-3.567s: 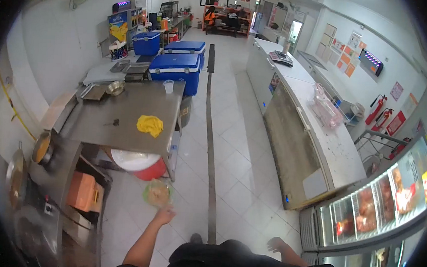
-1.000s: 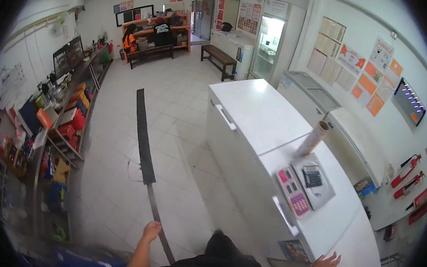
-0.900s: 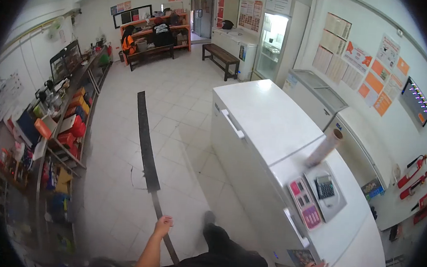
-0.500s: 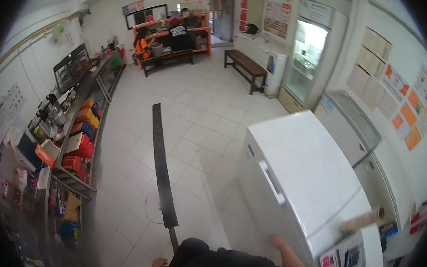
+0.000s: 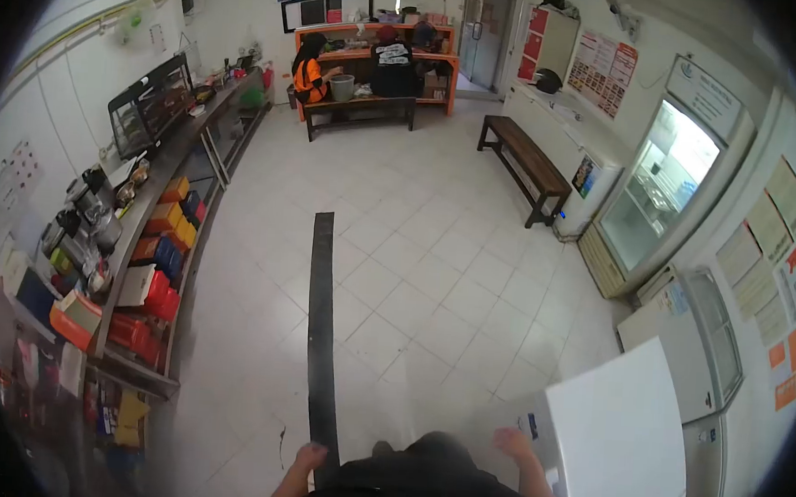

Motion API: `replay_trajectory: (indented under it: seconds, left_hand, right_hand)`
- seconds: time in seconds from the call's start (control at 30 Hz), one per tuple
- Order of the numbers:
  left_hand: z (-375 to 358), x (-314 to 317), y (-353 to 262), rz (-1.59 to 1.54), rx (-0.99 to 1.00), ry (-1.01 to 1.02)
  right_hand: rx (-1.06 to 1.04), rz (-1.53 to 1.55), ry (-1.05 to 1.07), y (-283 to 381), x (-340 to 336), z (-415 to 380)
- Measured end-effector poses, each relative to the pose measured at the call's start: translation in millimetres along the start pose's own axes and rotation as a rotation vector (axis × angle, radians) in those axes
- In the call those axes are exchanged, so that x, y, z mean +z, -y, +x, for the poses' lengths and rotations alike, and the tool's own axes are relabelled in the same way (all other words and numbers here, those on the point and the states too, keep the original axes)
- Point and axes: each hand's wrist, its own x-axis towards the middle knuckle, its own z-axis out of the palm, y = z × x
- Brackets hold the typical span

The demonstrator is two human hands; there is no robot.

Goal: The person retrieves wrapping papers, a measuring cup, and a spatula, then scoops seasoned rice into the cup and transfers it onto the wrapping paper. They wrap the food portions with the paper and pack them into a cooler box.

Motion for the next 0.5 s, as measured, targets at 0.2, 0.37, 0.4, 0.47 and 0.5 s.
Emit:
replay_trajectory:
  seconds: [0.2,0.37,0.4,0.47,0.5]
  left_hand:
    - [291.7,-218.6,-156.3,-0.601,0.165,-0.297]
    - [353.4,-279.3,-176.1,-0.770,-0.126,-0.321]
    - [358.6,-281.0,-164.2,-0.489,-0.261,-0.241]
    - [356.1,-286.0,-148.1,-0.570,-0.352,-0.008]
    - [360.1,-281.8,-123.9,-0.654,-0.350,0.129]
  right_hand:
    - [0.069,0.392,0.090,77.2,-9.6,201.3]
    - [-0.061,0.156,0.199,201.4,-3.6,379.2]
    - [-0.058,0.106,0.215,236.4,1.5,425.1]
    - [-0.124,-0.099,0.191,327.7,6.8,494.0]
    - [-0.196,-0.251,0.149,376.4,13.8,520.0]
